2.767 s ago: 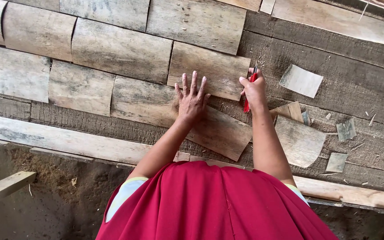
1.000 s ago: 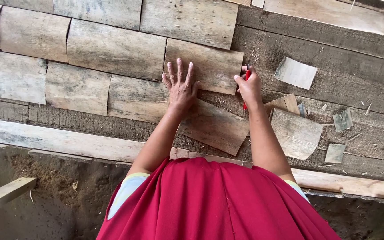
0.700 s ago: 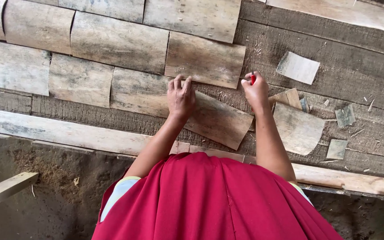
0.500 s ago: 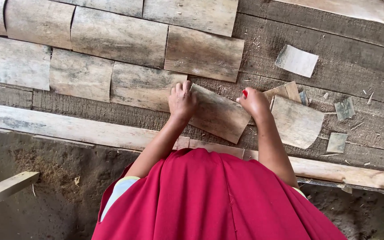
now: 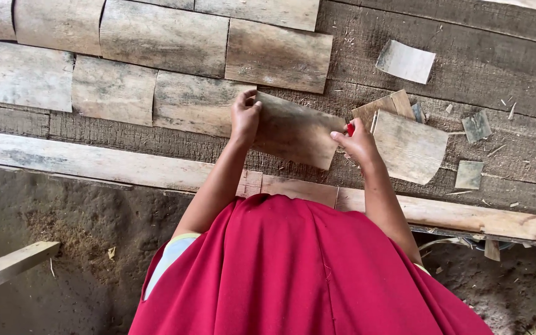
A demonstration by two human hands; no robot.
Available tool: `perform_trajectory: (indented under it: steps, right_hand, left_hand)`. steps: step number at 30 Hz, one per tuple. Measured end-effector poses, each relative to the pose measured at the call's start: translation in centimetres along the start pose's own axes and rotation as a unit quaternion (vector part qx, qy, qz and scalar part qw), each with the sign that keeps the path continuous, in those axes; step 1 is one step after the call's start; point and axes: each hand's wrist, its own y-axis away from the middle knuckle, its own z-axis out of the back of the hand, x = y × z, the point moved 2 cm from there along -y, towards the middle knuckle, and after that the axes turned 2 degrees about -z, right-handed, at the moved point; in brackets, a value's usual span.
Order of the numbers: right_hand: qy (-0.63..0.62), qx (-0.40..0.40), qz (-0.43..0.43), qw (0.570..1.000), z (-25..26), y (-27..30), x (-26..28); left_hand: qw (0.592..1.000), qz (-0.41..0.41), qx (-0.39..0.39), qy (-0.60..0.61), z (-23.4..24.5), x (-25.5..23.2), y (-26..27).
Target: The person uses a red utility knife to cut thin wooden planks into smaller rectangular pieces on a wooden workbench. The person repeatedly positions the planks, scores them with the knife, and breaks them apart, then stacks the cut pieces.
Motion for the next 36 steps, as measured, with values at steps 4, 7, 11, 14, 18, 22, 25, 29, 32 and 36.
perform_trajectory:
  steps: [4,7,11,14,18,22,25,29,32,36]
  right_hand:
    - [-0.157,-0.014,0.014,0.987,-1.2,0.9,0.4]
    - [-0.241,-0.044,0.073,0.967,-1.6,0.2,-0.3]
    - [-0.280,-0.074,0.080,0.954,-1.8,-1.1,-1.5]
    - [-0.284,-0.076,0.071,0.953,-1.8,-1.0,-1.6]
    - [-0.268,-0.084,0.086,0.956,-1.9,-1.5,-1.5]
    - [-0.237,-0.077,0.082,0.965,-1.9,-2.2,-1.9]
    - [-0.243,-0.083,0.084,0.963,-2.1,-2.7,-2.1]
    - [-0.238,-0.085,0.087,0.964,-2.1,-2.9,-2.3]
    - [-0.222,-0.100,0.078,0.967,-2.0,-2.3,-1.6]
    - [-0.184,-0.136,0.059,0.972,-2.3,-2.8,-2.0]
  left_hand:
    - [0.998,0.002,-0.019,0.061,0.5,-0.4,0.5]
    - [0.999,-0.043,-0.007,0.029,0.7,0.6,0.7]
    - [0.935,-0.248,-0.031,-0.251,0.6,2.6,2.6]
    - [0.856,-0.345,-0.004,-0.385,-0.3,1.5,6.5]
    - [0.786,-0.180,0.188,-0.560,-2.2,-0.8,9.9]
    - [0.766,-0.249,0.208,-0.555,-2.1,0.5,9.9]
    - [0.766,-0.253,0.216,-0.550,-2.1,0.6,9.6]
    - [0.755,-0.275,0.216,-0.555,-2.1,0.8,9.4]
    - [0.751,-0.270,0.220,-0.561,-2.2,1.1,9.2]
    - [0.746,-0.265,0.225,-0.569,-2.2,1.1,9.1]
